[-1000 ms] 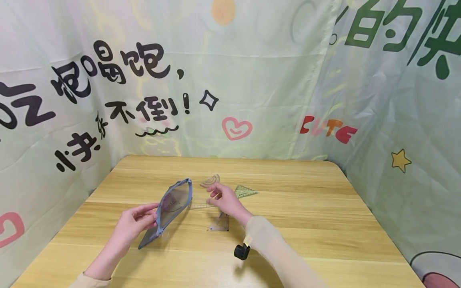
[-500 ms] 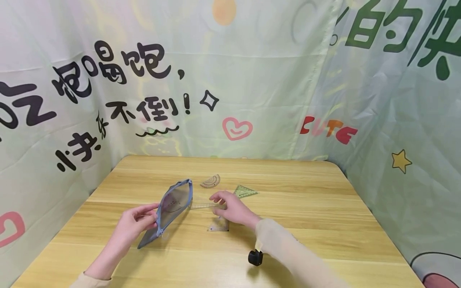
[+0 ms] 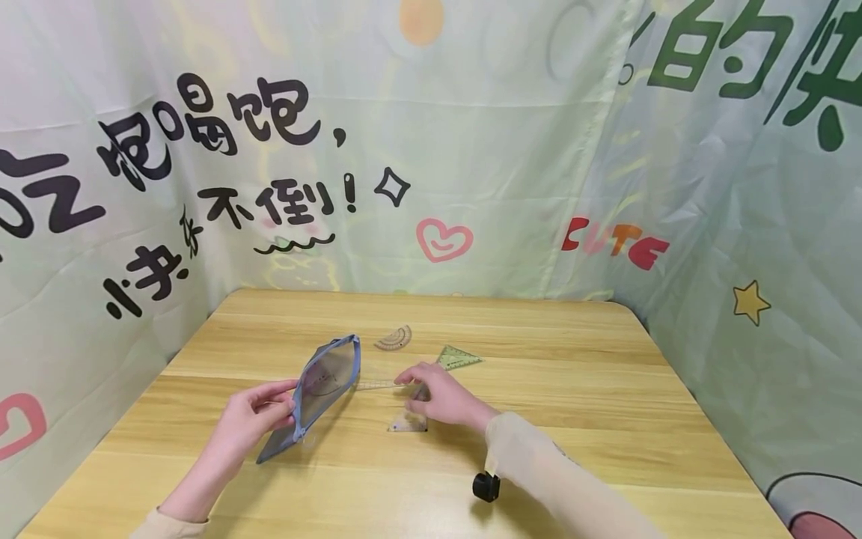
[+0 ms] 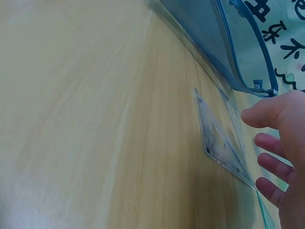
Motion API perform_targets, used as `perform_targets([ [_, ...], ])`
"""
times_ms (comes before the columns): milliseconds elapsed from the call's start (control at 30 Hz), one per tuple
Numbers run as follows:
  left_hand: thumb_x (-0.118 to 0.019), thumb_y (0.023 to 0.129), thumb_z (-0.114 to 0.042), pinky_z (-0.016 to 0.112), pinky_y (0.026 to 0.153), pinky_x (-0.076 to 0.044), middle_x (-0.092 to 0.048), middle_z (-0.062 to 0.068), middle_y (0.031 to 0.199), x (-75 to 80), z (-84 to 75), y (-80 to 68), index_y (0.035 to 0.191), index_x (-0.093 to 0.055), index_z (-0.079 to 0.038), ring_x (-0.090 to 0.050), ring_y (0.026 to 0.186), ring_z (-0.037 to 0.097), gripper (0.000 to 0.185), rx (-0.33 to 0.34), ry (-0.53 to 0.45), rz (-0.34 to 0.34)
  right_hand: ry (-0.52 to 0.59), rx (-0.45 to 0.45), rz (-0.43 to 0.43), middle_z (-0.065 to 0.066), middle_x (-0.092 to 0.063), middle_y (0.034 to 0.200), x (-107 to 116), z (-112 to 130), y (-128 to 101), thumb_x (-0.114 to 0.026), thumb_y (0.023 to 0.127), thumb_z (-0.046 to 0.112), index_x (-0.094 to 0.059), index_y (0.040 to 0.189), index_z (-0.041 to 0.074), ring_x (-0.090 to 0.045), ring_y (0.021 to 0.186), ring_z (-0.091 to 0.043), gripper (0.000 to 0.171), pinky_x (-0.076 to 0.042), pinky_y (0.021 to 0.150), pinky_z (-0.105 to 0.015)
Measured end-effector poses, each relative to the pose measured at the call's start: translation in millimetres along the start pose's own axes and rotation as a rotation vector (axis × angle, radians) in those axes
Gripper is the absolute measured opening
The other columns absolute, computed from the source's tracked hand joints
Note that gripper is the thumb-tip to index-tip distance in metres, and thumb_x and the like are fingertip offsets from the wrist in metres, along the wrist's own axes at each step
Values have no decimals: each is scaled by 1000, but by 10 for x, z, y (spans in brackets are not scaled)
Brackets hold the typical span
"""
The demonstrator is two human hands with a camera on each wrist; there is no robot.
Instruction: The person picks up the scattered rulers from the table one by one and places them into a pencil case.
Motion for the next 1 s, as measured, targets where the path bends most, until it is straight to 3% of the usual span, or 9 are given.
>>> perform_targets([
  [200, -61, 92, 0, 22, 76, -63, -61, 8, 98, -3, 0, -3, 131, -59, 5, -67, 82, 8, 39, 1, 9, 6, -47, 13, 14, -4, -64, 126, 0, -4, -42, -71, 89, 13, -63, 126, 12, -56, 113, -27, 38, -46, 99, -42],
  [400, -61, 93, 1, 22, 76, -63, -61, 8, 97, -11, 0, 4, 131, -59, 5, -66, 82, 8, 39, -3, 11, 9, -57, 40, 28, -5, -66, 123, -18, -49, -84, -72, 88, 14, -63, 126, 12, -54, 111, -26, 39, -47, 92, -36],
  [600, -62, 92, 0, 22, 76, -63, -61, 7, 96, -22, 23, 16, 130, -59, 5, -67, 81, 8, 38, 5, 5, 8, -74, 47, 48, -1, -65, 126, -39, -82, -122, -74, 86, 16, -63, 128, 12, -54, 119, -22, 44, -44, 107, -46],
  [833, -62, 92, 1, 22, 75, -63, -61, 6, 95, -20, 30, 19, 130, -60, 5, -66, 80, 8, 38, 14, -1, 10, -100, 83, 46, -2, -64, 129, -42, -113, -160, -75, 83, 16, -63, 128, 13, -54, 121, -24, 46, -43, 108, -52],
  [1000, -62, 92, 0, 22, 76, -63, -61, 6, 95, -18, 30, 25, 131, -59, 5, -66, 80, 8, 39, 10, -4, 16, -59, 49, 76, -9, -59, 135, -51, -160, -180, -76, 80, 14, -63, 129, 12, -50, 126, -30, 50, -39, 110, -59],
])
Point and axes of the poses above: each hand's wrist, its own y-axis towards the middle knuckle, its own x-axis out of the back of the hand, z = x × y, the point moved 9 cm from there along y, towards the middle knuckle
